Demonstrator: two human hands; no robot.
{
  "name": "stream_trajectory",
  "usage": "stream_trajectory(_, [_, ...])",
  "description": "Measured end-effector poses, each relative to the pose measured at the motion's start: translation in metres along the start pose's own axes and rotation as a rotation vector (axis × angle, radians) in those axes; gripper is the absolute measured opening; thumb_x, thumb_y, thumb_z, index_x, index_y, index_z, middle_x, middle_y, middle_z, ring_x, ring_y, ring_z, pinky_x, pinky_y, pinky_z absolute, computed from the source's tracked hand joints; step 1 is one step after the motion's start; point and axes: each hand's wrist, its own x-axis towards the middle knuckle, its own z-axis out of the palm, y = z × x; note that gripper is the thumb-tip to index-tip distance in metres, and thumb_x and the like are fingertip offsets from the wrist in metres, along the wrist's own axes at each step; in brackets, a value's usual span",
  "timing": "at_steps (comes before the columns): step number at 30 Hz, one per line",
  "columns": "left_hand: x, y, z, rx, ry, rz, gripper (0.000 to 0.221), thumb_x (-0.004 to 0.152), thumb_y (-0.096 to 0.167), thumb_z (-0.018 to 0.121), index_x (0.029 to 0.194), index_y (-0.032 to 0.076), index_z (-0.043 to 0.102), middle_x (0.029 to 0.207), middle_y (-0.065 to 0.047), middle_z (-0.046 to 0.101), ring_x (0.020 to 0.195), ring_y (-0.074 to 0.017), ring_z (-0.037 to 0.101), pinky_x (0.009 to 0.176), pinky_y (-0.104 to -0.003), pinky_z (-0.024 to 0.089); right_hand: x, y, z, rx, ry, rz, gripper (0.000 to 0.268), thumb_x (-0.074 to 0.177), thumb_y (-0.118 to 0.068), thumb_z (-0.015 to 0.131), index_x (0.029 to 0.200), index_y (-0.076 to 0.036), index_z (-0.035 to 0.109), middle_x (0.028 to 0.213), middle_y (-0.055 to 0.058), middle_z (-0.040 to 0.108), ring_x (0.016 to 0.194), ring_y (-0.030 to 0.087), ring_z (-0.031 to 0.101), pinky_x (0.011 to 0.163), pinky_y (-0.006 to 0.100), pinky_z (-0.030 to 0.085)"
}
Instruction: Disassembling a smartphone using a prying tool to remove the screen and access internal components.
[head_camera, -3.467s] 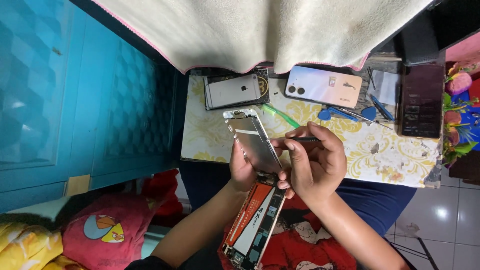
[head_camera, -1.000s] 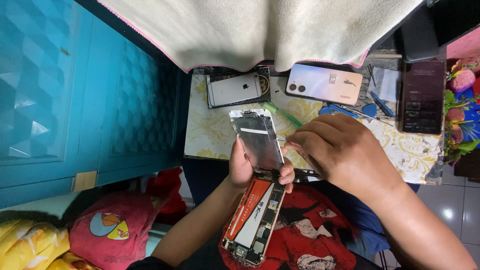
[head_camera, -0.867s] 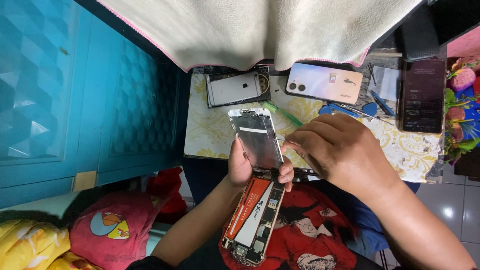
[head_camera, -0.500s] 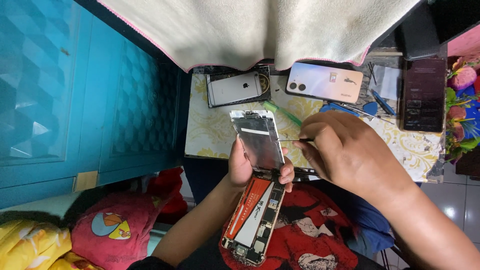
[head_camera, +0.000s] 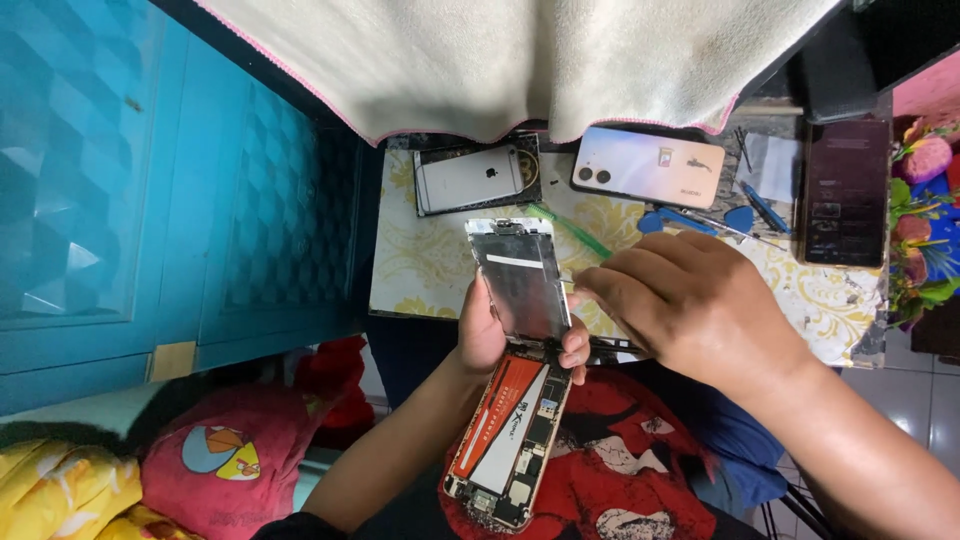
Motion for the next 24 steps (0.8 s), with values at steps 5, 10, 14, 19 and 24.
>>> stream_trajectory(5, [0.003, 0.002, 0.007, 0.062, 0.035, 0.022, 0.087, 0.088, 0.083, 0.045, 0.131, 0.008, 0.060, 0.105, -0.016, 0.061, 0.093, -0.0269, 0.058, 0.092, -0.047, 0.054, 0.003, -0.001, 0.000, -0.036, 0.014, 0.033, 0.017, 0.102, -0.021, 0.069, 0.099, -0.004, 0.068, 0.090, 0.009, 0.070, 0.073, 0.029, 0.065, 0.064, 0.039, 0.053])
stream_trajectory(10, [0.002, 0.007, 0.010, 0.040, 0.042, 0.013, 0.087, 0.087, 0.083, 0.048, 0.135, 0.010, 0.055, 0.106, -0.015, 0.060, 0.096, -0.0264, 0.058, 0.095, -0.045, 0.053, 0.005, 0.000, 0.004, 0.036, 0.033, 0.050, 0.006, 0.099, -0.007, 0.067, 0.101, -0.005, 0.072, 0.093, 0.008, 0.071, 0.074, 0.029, 0.063, 0.066, 0.040, 0.052])
stream_trajectory(14, [-0.003, 0.011, 0.007, 0.052, 0.022, 0.029, 0.097, 0.088, 0.081, 0.046, 0.145, 0.002, 0.048, 0.108, -0.016, 0.061, 0.099, -0.0269, 0.058, 0.096, -0.046, 0.053, 0.009, -0.003, 0.009, 0.026, 0.065, 0.084, 0.018, 0.101, -0.022, 0.071, 0.098, -0.005, 0.066, 0.092, 0.008, 0.071, 0.070, 0.029, 0.064, 0.062, 0.040, 0.052])
stream_trajectory(19, [-0.004, 0.023, 0.016, 0.093, 0.093, 0.023, 0.086, 0.084, 0.080, 0.051, 0.129, 0.006, 0.048, 0.103, -0.014, 0.057, 0.095, -0.0259, 0.057, 0.092, -0.044, 0.053, 0.010, -0.002, 0.020, 0.030, 0.064, 0.089, 0.014, 0.101, -0.019, 0.070, 0.099, -0.005, 0.072, 0.094, 0.009, 0.072, 0.077, 0.030, 0.067, 0.067, 0.041, 0.054])
stream_trajectory(24, [-0.010, 0.037, -0.002, 0.268, -0.060, 0.074, 0.101, 0.090, 0.082, 0.034, 0.146, -0.002, 0.039, 0.124, -0.032, 0.056, 0.113, -0.0416, 0.057, 0.107, -0.054, 0.041, 0.019, -0.007, 0.031, -0.004, 0.189, 0.139, 0.017, 0.104, -0.022, 0.062, 0.092, -0.011, 0.070, 0.078, 0.003, 0.068, 0.066, 0.022, 0.067, 0.059, 0.033, 0.055])
